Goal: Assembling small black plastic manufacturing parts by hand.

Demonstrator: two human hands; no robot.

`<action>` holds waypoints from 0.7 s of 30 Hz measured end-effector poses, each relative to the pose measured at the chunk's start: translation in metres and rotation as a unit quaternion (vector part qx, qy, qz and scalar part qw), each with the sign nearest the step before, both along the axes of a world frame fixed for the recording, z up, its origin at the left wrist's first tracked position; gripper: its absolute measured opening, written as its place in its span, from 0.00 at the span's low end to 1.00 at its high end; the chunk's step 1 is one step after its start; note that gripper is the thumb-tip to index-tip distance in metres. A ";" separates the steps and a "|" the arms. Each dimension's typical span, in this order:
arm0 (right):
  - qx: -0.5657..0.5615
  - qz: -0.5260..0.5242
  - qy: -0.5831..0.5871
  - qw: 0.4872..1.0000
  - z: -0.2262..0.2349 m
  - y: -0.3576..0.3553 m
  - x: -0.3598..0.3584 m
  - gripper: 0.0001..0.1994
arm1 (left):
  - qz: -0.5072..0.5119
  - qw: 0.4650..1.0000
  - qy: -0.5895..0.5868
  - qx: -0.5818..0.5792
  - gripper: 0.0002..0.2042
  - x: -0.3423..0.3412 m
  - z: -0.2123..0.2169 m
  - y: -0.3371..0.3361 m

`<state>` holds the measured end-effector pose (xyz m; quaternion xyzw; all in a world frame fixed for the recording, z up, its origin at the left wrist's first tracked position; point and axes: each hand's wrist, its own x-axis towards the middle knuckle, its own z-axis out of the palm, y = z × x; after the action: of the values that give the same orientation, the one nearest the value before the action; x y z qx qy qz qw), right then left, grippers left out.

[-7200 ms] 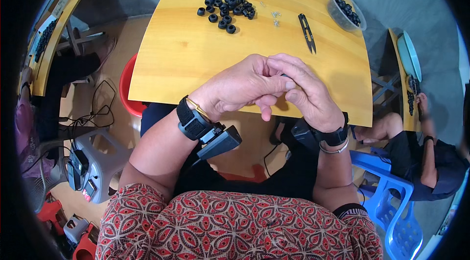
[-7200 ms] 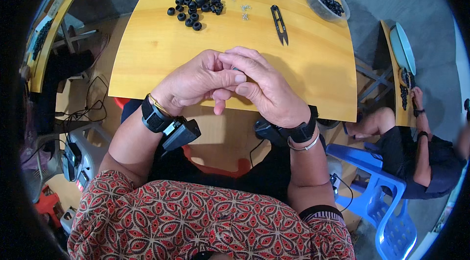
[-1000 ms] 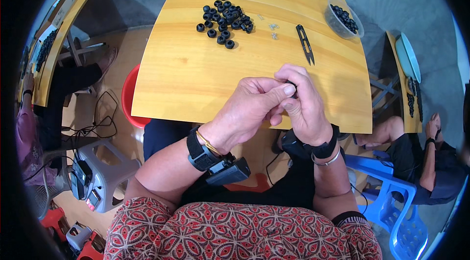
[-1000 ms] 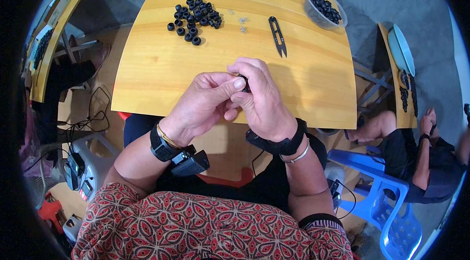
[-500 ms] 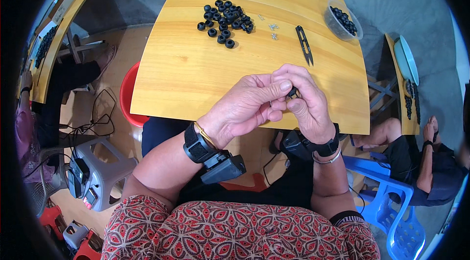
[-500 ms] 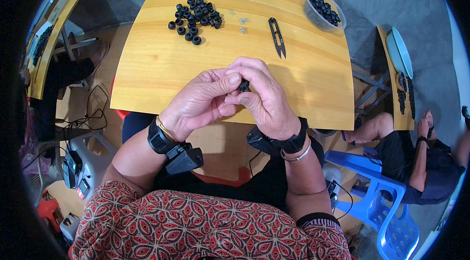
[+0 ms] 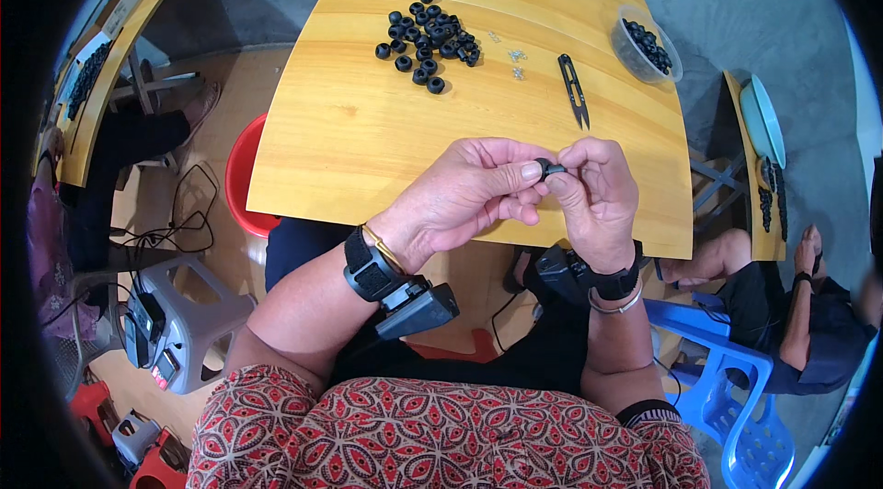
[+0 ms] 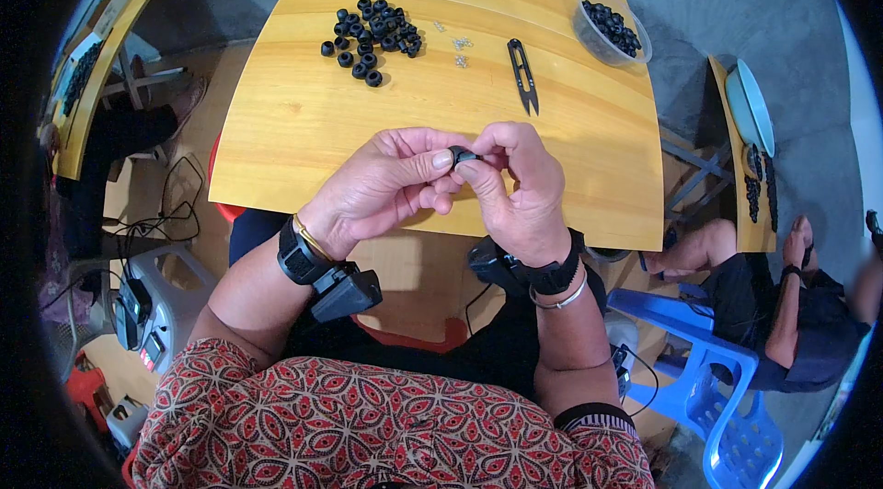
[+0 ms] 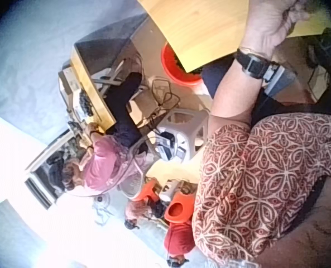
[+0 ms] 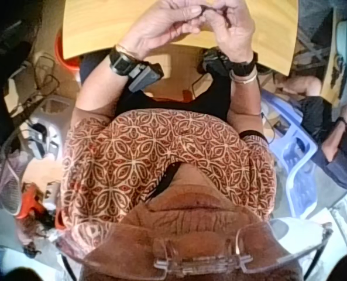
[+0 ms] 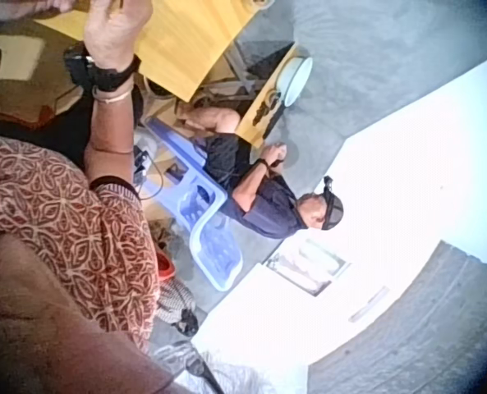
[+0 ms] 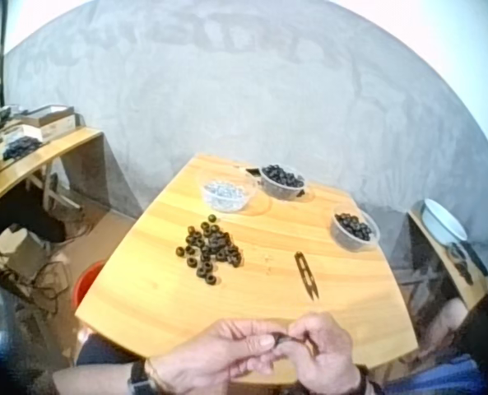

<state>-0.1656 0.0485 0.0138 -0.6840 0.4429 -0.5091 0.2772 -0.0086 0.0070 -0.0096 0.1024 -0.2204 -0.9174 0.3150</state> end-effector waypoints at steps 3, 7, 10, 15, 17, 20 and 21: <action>-0.002 -0.001 -0.002 1.000 0.003 0.002 0.003 0.07 | 0.000 1.000 -0.008 -0.029 0.11 0.000 -0.004 -0.001; 0.026 -0.007 -0.010 1.000 0.010 0.006 0.004 0.05 | 0.025 0.999 -0.032 -0.023 0.10 0.001 0.001 0.000; 0.044 0.009 -0.024 0.999 0.008 0.004 0.001 0.06 | 0.038 0.998 -0.043 -0.029 0.09 0.001 0.002 0.000; 0.059 0.032 -0.031 0.997 0.007 0.004 -0.003 0.08 | 0.049 0.998 -0.038 -0.025 0.09 0.001 0.002 -0.001; 0.070 0.036 -0.037 0.996 0.008 0.003 -0.003 0.08 | 0.036 0.998 -0.022 -0.040 0.09 0.002 0.000 -0.001; 0.086 0.050 -0.026 0.995 0.007 0.002 -0.005 0.09 | 0.031 0.998 -0.026 -0.045 0.10 0.004 0.000 -0.002; 0.096 0.053 -0.037 0.993 0.007 0.002 -0.006 0.08 | 0.030 0.998 -0.025 -0.045 0.10 0.004 0.001 -0.002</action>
<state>-0.1719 0.0503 0.0205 -0.6572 0.4424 -0.4741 0.3841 -0.0051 0.0048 -0.0081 0.1171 -0.2663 -0.8938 0.3412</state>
